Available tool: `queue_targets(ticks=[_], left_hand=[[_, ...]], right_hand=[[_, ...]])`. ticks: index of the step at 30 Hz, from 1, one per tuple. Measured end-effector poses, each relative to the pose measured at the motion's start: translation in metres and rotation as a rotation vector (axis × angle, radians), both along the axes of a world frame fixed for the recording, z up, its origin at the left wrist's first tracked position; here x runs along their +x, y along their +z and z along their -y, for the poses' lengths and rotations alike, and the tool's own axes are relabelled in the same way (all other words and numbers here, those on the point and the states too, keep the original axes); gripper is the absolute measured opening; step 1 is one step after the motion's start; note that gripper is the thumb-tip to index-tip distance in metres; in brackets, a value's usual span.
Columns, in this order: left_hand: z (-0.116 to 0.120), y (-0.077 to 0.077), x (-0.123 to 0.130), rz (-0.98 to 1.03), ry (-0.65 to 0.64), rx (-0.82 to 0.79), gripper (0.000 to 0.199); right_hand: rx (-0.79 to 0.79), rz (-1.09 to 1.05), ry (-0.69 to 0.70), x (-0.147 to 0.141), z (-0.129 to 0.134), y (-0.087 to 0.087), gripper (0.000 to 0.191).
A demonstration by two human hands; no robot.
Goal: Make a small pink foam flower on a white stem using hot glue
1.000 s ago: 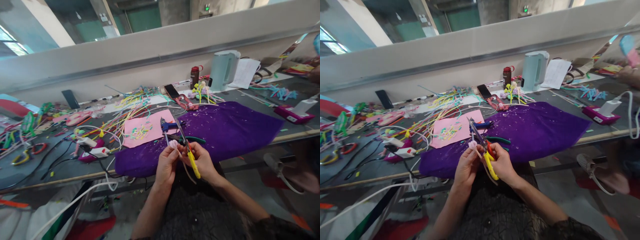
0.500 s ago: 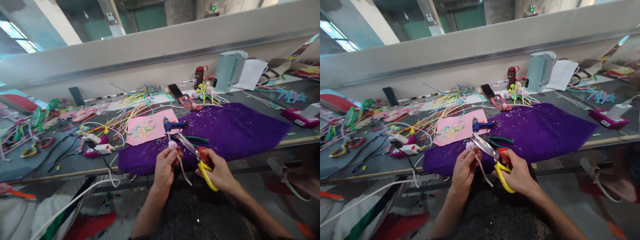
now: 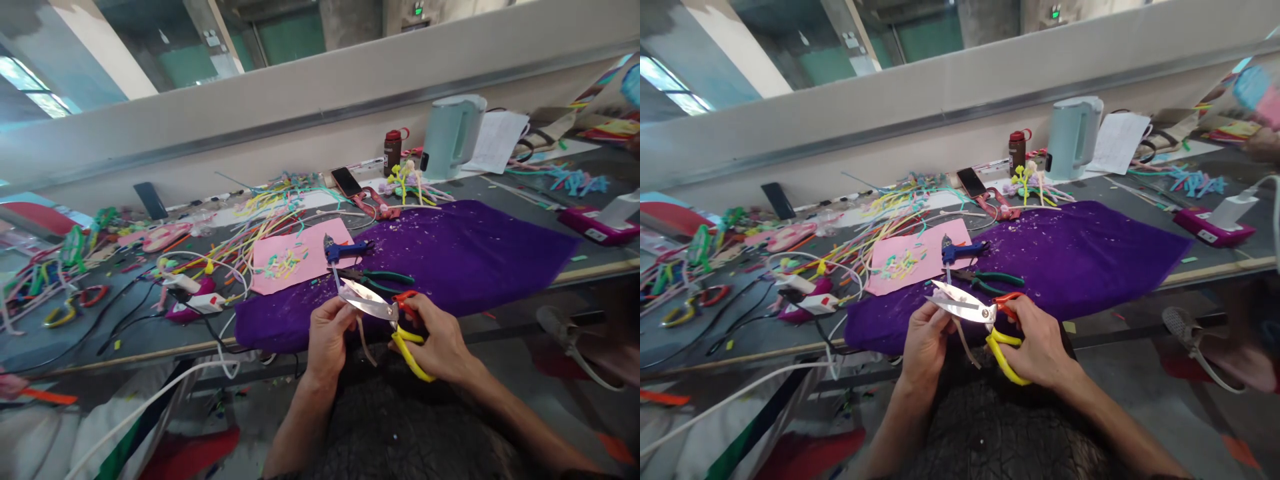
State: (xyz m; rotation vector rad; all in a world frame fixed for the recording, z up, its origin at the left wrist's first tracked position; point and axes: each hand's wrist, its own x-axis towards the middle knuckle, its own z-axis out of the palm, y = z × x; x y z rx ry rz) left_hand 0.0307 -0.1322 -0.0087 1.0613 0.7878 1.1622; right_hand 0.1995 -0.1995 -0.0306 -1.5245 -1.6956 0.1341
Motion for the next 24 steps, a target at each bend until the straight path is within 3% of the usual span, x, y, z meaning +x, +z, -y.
queue_targets(ticks=[9,24], left_hand=[[0.003,0.002,0.0,-0.055,0.029,0.08,0.011],[0.005,0.004,0.002,-0.075,0.084,0.049,0.012]], right_hand=[[0.05,0.024,-0.018,0.0,-0.001,-0.004,0.042],[0.003,-0.028,0.008,0.0,-0.003,-0.012,0.037]])
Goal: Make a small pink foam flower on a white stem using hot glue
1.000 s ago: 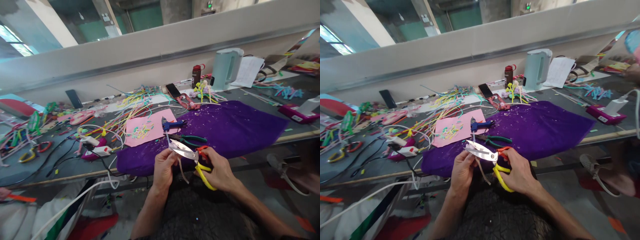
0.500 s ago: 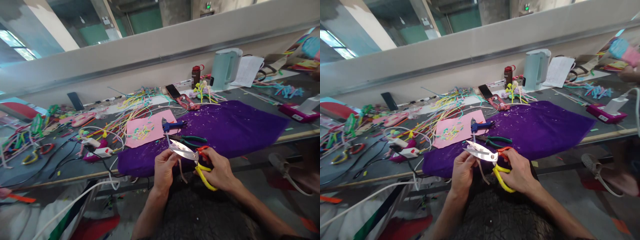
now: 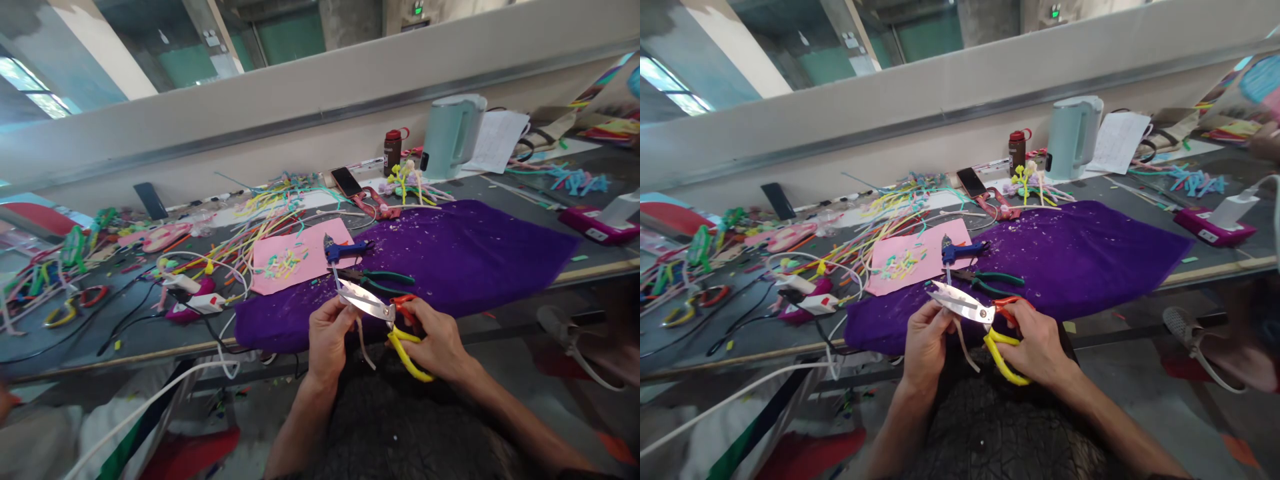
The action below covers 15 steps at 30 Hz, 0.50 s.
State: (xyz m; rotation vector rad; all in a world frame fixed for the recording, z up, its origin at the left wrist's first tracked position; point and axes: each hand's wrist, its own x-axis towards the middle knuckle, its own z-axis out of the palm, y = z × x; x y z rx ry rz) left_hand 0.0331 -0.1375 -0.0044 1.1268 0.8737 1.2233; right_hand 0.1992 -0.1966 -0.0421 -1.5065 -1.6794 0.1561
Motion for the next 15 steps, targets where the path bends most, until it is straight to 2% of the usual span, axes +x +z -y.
queue_targets(ticks=[8,15], left_hand=[[0.0002,-0.0006,-0.0017,0.01,-0.024,-0.01,0.011],[0.0008,0.0001,-0.0031,0.001,-0.031,-0.027,0.015]], right_hand=[[-0.025,0.015,-0.001,0.0005,0.0013,-0.0044,0.04],[-0.079,-0.046,0.055,0.0009,0.0022,-0.0059,0.043]])
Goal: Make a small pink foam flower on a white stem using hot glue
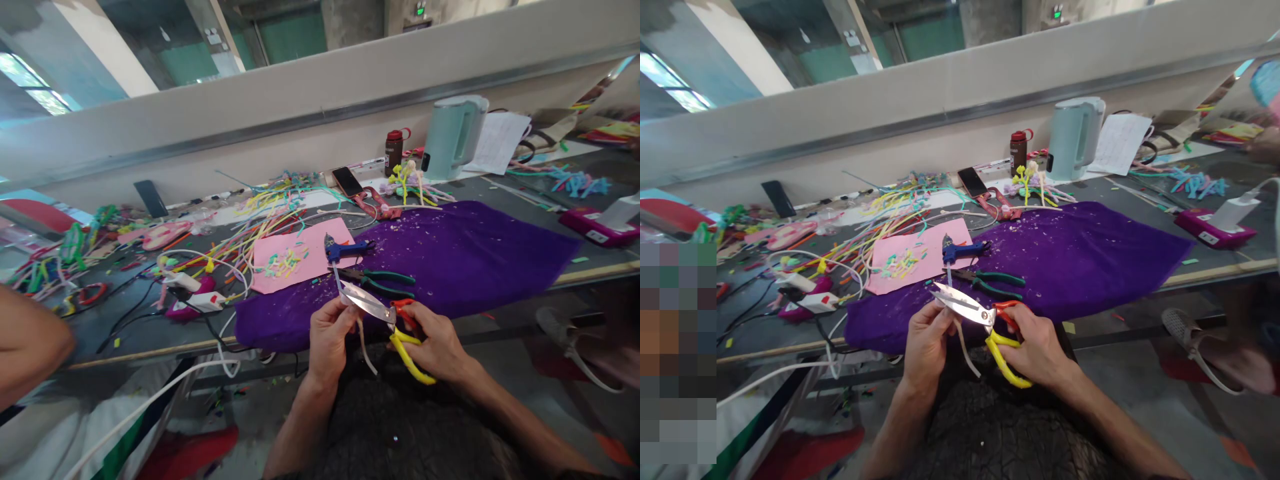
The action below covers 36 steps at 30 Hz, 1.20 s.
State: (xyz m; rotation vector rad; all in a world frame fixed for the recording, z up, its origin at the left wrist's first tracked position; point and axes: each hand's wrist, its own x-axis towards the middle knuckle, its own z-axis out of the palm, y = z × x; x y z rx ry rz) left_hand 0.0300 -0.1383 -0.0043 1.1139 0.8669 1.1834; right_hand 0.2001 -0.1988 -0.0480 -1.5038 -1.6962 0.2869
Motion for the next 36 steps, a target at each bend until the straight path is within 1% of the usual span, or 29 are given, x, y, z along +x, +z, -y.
queue_targets(ticks=[10,14,18,22,25,28,32,36], left_hand=[[-0.001,0.001,0.0,0.003,-0.006,0.003,0.015],[-0.002,0.001,-0.001,0.011,-0.022,0.01,0.013],[-0.002,0.0,-0.002,-0.002,-0.01,0.006,0.014],[-0.003,-0.003,-0.003,0.008,0.015,-0.031,0.018],[-0.005,-0.003,-0.004,0.031,0.015,-0.08,0.02],[-0.006,-0.002,-0.005,0.093,-0.008,-0.136,0.02],[-0.005,0.001,-0.006,0.168,-0.057,-0.185,0.021],[-0.005,-0.001,-0.006,0.231,-0.088,-0.221,0.02]], right_hand=[[-0.025,-0.031,0.067,0.001,-0.001,0.004,0.044],[0.003,-0.014,0.08,0.002,-0.002,0.003,0.043],[0.03,-0.013,0.079,0.003,-0.003,0.0,0.039],[0.047,-0.053,0.052,0.004,-0.001,0.001,0.029],[-0.009,-0.111,0.019,0.005,0.002,0.004,0.021],[-0.102,-0.186,0.036,0.005,0.006,0.009,0.016],[-0.178,-0.199,0.06,0.003,0.008,0.012,0.02],[-0.183,-0.155,0.028,0.003,0.009,0.01,0.026]])
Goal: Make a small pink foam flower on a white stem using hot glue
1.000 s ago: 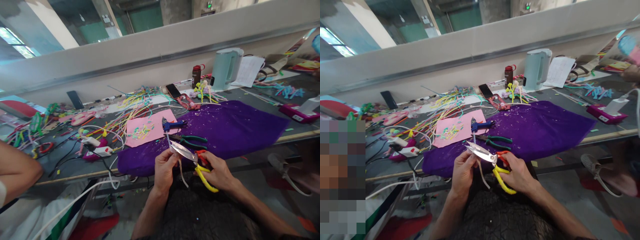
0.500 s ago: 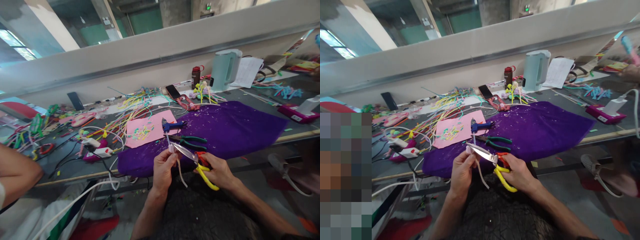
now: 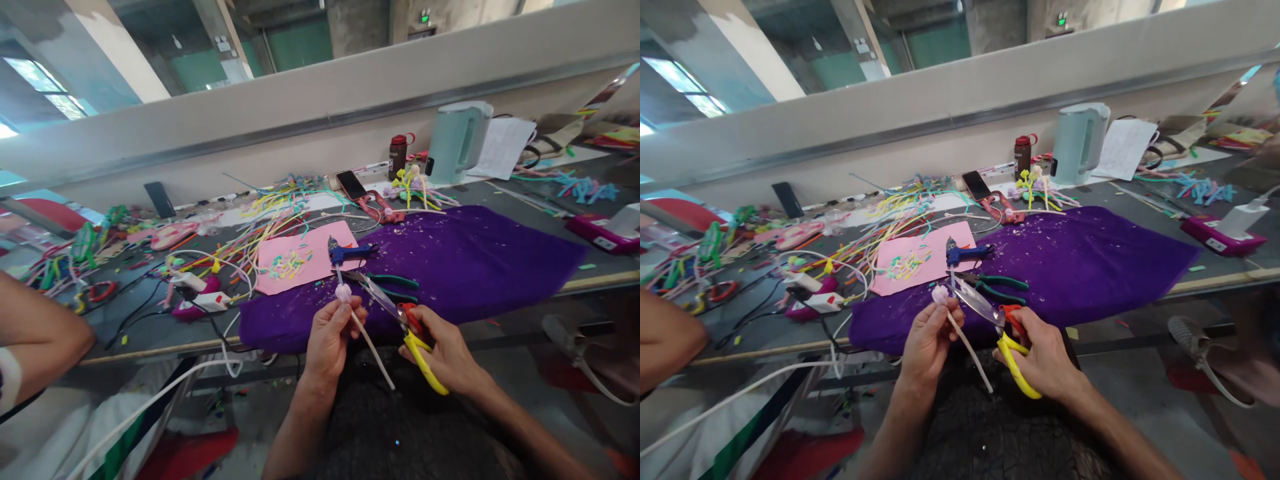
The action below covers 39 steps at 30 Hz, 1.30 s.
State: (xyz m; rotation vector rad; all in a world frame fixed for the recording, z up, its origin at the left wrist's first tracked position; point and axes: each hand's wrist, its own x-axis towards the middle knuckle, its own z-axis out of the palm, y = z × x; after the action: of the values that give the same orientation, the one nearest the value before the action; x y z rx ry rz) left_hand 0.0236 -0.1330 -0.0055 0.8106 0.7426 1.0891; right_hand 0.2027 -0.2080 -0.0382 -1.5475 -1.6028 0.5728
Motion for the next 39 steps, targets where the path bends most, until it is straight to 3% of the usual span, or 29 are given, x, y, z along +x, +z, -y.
queue_targets(ticks=[23,30,34,39], left_hand=[[-0.003,0.005,-0.001,0.111,-0.068,0.068,0.019],[-0.006,0.013,0.001,0.384,-0.26,-0.081,0.014],[-0.005,0.011,0.007,0.3,-0.177,-0.06,0.012],[-0.006,0.008,0.016,0.215,-0.111,-0.037,0.015]], right_hand=[[-0.053,-0.119,0.047,0.001,0.003,0.004,0.021],[-0.118,-0.441,0.082,0.002,0.002,0.008,0.021],[-0.063,-0.737,0.127,-0.014,-0.013,0.014,0.03],[0.085,-0.871,0.129,-0.044,-0.04,0.019,0.028]])
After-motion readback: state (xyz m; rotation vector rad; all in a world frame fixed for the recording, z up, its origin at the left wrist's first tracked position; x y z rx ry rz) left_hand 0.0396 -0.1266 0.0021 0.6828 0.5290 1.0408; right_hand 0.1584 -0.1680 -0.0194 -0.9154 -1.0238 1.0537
